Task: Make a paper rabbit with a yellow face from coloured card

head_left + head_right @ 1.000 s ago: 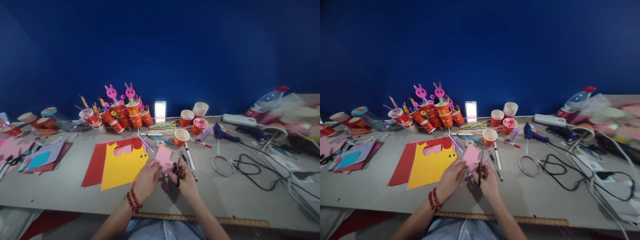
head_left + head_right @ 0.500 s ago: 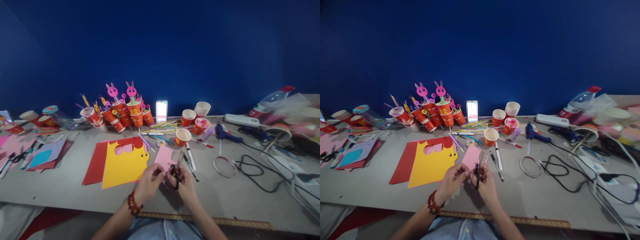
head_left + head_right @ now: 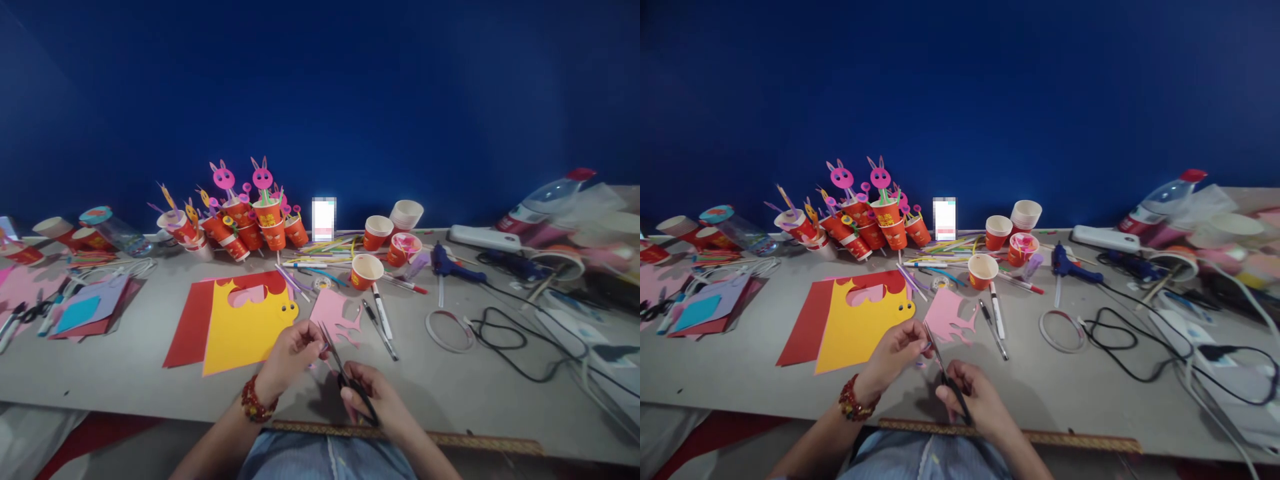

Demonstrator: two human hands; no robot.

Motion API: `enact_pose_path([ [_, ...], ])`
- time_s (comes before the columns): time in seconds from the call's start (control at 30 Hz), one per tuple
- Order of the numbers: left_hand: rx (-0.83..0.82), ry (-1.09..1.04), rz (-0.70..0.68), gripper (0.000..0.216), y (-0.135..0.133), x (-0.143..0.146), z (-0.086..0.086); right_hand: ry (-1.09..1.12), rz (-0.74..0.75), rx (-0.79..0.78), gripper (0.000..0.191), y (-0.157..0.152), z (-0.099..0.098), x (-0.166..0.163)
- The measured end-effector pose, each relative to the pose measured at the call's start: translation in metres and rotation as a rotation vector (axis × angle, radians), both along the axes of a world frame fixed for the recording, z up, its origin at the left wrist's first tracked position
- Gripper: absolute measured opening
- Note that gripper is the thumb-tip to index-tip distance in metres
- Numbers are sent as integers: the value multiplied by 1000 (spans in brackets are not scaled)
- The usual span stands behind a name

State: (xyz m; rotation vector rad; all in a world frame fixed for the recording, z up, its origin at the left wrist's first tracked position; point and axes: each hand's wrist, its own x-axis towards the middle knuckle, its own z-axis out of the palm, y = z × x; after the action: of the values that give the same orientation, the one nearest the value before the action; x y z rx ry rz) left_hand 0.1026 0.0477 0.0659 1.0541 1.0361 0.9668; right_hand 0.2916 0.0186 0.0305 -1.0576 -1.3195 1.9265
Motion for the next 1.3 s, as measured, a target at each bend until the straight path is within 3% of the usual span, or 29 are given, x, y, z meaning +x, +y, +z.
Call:
enact_pose_path([
  [1.17,23,51,-35,19,-2,-3,-2,-43,-24,-43,59,-1,-10,-3],
  [1.23,63,103,-48,15,-1,-6,-4,-40,-36,-27,59,-1,-11,-3],
  [1.3,170,303,-92,13,2,-13,-8,-44,-78,-4,59,0,-9,-1],
])
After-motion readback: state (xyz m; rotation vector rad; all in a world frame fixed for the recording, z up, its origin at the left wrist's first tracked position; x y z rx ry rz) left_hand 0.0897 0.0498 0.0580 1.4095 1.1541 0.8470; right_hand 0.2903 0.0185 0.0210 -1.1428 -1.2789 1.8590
